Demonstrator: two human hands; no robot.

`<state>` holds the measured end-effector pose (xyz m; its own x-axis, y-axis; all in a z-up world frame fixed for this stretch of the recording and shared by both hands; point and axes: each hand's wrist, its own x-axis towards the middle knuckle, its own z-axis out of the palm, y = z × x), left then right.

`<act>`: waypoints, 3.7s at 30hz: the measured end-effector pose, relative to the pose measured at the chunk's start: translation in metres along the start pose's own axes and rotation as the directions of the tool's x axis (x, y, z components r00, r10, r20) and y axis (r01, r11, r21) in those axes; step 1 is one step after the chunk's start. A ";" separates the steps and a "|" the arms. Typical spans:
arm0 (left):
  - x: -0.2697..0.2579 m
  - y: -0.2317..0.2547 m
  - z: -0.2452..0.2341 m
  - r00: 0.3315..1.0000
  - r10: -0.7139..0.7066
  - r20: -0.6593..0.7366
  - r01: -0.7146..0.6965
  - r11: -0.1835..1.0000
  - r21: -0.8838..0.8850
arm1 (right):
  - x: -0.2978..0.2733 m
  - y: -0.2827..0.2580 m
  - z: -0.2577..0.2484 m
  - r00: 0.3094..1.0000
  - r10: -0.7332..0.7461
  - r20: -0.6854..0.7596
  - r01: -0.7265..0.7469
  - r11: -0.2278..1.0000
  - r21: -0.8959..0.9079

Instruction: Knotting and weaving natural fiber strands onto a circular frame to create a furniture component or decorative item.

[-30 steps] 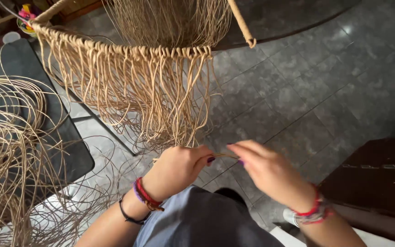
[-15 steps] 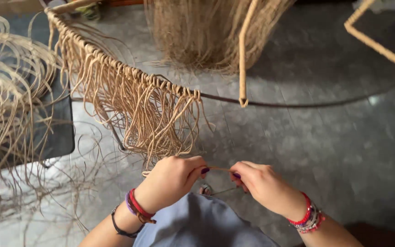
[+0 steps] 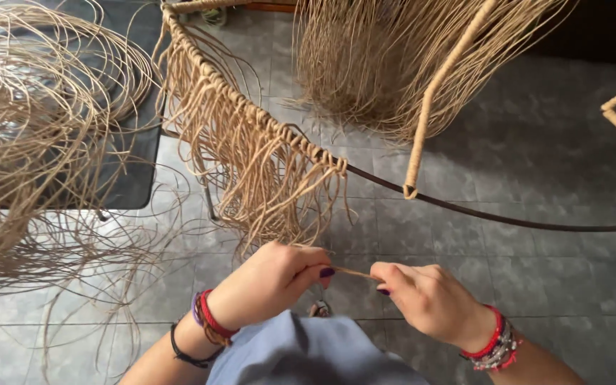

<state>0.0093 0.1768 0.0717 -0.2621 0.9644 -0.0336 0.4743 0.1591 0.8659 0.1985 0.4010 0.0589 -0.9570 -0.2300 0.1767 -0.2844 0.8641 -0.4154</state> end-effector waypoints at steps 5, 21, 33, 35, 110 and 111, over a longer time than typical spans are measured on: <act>-0.001 0.001 -0.027 0.999 0.010 0.048 -0.009 0.999 -0.031 | 0.027 -0.017 -0.006 0.996 0.070 -0.056 -0.074 0.994 -0.079; 0.007 0.000 -0.047 0.995 0.055 0.084 -0.041 0.987 -0.155 | 0.041 -0.040 -0.020 0.905 0.184 -0.384 -0.232 0.969 -0.082; 0.016 0.033 -0.039 0.770 0.601 -0.216 -0.555 0.797 0.240 | 0.105 -0.039 -0.057 0.655 0.212 -0.725 -0.520 0.823 -0.229; 0.037 0.013 -0.009 0.874 0.442 -0.201 -0.378 0.879 0.291 | 0.120 -0.043 -0.062 0.733 0.289 -0.616 -0.557 0.775 -0.299; -0.007 0.005 -0.066 0.767 0.427 -0.479 0.116 0.642 0.758 | 0.108 0.034 0.045 0.908 0.245 -0.339 0.091 0.675 0.732; 0.010 0.018 -0.061 0.799 0.515 -0.312 -0.101 0.626 0.773 | 0.110 0.035 0.044 0.912 0.243 -0.329 0.065 0.709 0.702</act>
<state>-0.0358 0.1768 0.1177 -0.2278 0.7861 0.5746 0.9732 0.1649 0.1602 0.0811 0.3858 0.0244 -0.9235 0.1474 0.3542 -0.3035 0.2837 -0.9096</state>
